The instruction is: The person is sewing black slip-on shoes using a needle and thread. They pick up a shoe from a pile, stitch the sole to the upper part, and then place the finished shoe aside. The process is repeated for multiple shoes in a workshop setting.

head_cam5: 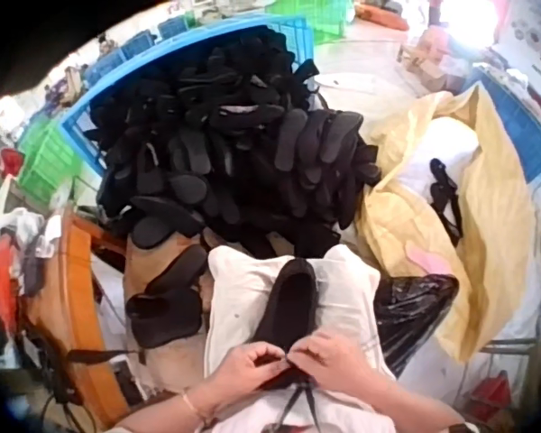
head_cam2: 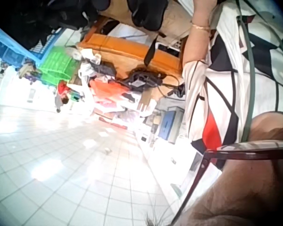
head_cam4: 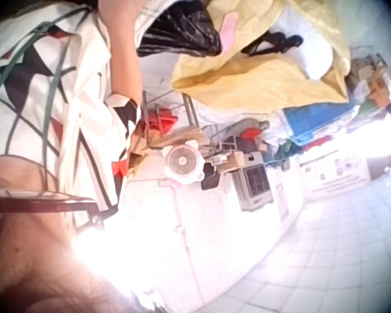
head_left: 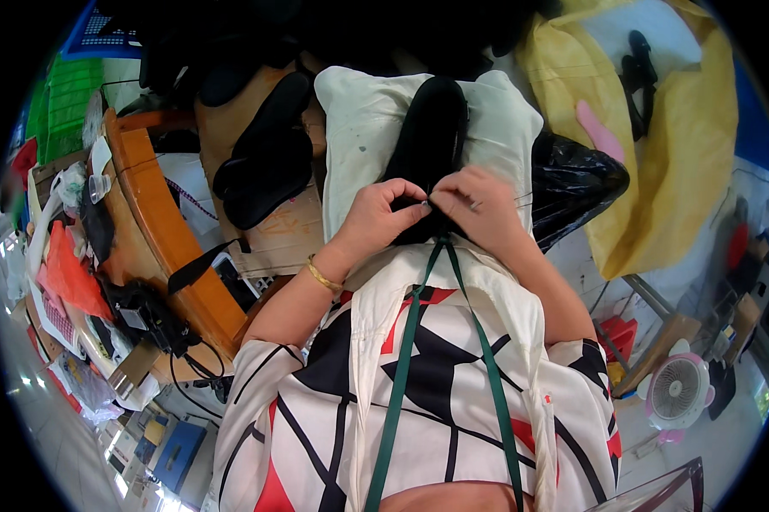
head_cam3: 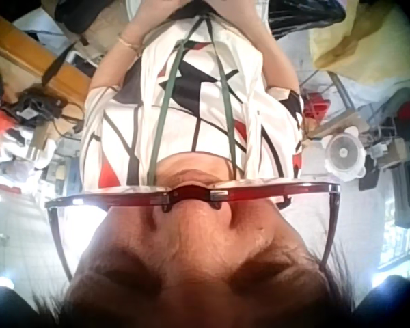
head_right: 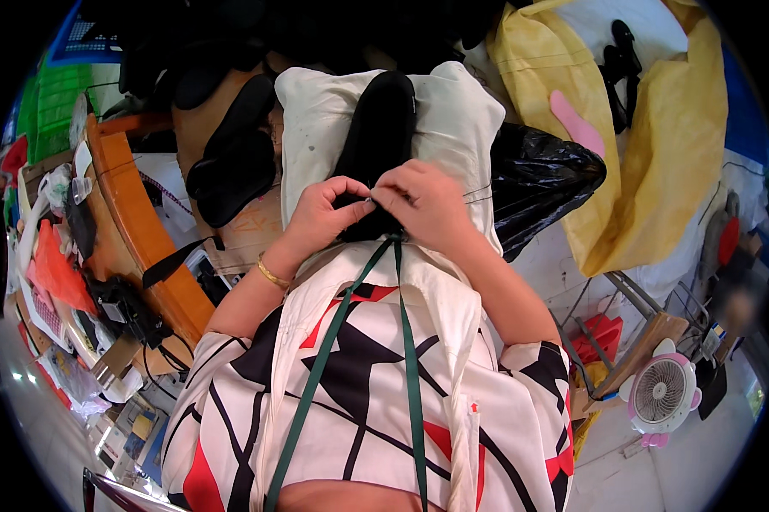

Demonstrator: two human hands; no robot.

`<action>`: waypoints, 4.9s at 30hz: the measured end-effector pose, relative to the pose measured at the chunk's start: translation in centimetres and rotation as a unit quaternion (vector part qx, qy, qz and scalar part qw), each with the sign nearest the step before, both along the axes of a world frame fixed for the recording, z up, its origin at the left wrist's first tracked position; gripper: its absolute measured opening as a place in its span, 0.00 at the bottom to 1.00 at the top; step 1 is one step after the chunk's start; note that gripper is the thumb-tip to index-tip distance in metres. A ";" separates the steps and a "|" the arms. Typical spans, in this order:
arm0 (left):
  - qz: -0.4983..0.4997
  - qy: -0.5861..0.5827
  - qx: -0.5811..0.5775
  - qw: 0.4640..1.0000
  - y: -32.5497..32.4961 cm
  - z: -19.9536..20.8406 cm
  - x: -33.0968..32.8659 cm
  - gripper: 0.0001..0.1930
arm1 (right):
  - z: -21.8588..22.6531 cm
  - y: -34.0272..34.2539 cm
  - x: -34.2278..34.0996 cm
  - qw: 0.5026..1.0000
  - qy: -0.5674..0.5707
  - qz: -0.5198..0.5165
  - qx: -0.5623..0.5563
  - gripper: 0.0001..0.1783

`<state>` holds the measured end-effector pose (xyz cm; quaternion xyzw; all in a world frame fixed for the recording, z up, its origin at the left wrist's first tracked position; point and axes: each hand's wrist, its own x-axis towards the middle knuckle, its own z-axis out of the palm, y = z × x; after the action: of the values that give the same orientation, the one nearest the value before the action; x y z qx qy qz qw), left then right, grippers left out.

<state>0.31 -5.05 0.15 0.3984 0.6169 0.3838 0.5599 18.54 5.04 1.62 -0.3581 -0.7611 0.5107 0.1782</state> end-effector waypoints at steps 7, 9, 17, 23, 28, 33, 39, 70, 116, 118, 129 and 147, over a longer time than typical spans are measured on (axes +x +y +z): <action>-0.008 0.011 -0.012 1.000 -0.1 -0.1 0.6 0.09 | -0.1 -1.3 -1.5 0.955 0.093 0.041 0.278 0.04; -0.024 0.042 -0.004 0.999 -0.5 -0.4 0.9 0.09 | 2.2 -0.7 -2.2 0.945 0.152 0.021 0.288 0.03; -0.108 0.220 0.185 0.952 -1.7 0.2 0.8 0.08 | 4.5 1.7 6.1 0.870 0.180 -0.199 -0.413 0.11; -0.086 0.226 0.234 0.942 -1.7 0.5 1.0 0.10 | 9.0 11.7 26.9 0.728 0.489 -0.384 -0.289 0.10; -0.103 0.238 0.258 0.931 -1.3 0.0 0.7 0.11 | 7.5 15.2 49.2 0.764 0.417 -0.490 0.055 0.08; -0.090 0.253 0.251 0.930 -1.1 0.1 0.5 0.11 | 7.0 15.6 41.0 0.719 0.284 -0.604 0.194 0.05; -0.096 0.256 0.273 0.922 -1.4 -0.2 0.4 0.11 | -1.1 8.2 19.1 0.916 0.213 -0.328 -0.089 0.11; -0.055 0.316 0.340 0.884 -3.1 -1.6 0.3 0.11 | -1.7 -1.8 1.5 0.992 -0.031 0.092 -0.084 0.09; -0.118 0.331 0.223 0.909 -0.8 1.1 -0.1 0.09 | 12.6 23.4 23.1 0.766 0.291 -0.492 0.295 0.11; -0.116 0.325 0.219 0.913 -0.7 1.3 0.0 0.09 | 12.9 20.7 20.7 0.770 0.021 -0.450 0.451 0.10; -0.068 0.355 0.228 0.904 -1.4 0.5 0.1 0.11 | -0.4 -0.3 1.1 0.995 -0.045 0.080 -0.045 0.08; -0.020 0.358 0.243 0.901 -2.2 -1.0 0.6 0.13 | -0.7 -2.3 1.4 0.993 -0.052 0.094 0.050 0.08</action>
<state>0.91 -7.23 -0.80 0.6452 0.6551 0.3419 0.1941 19.92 2.73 0.94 -0.3014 -0.8244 0.4668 0.1075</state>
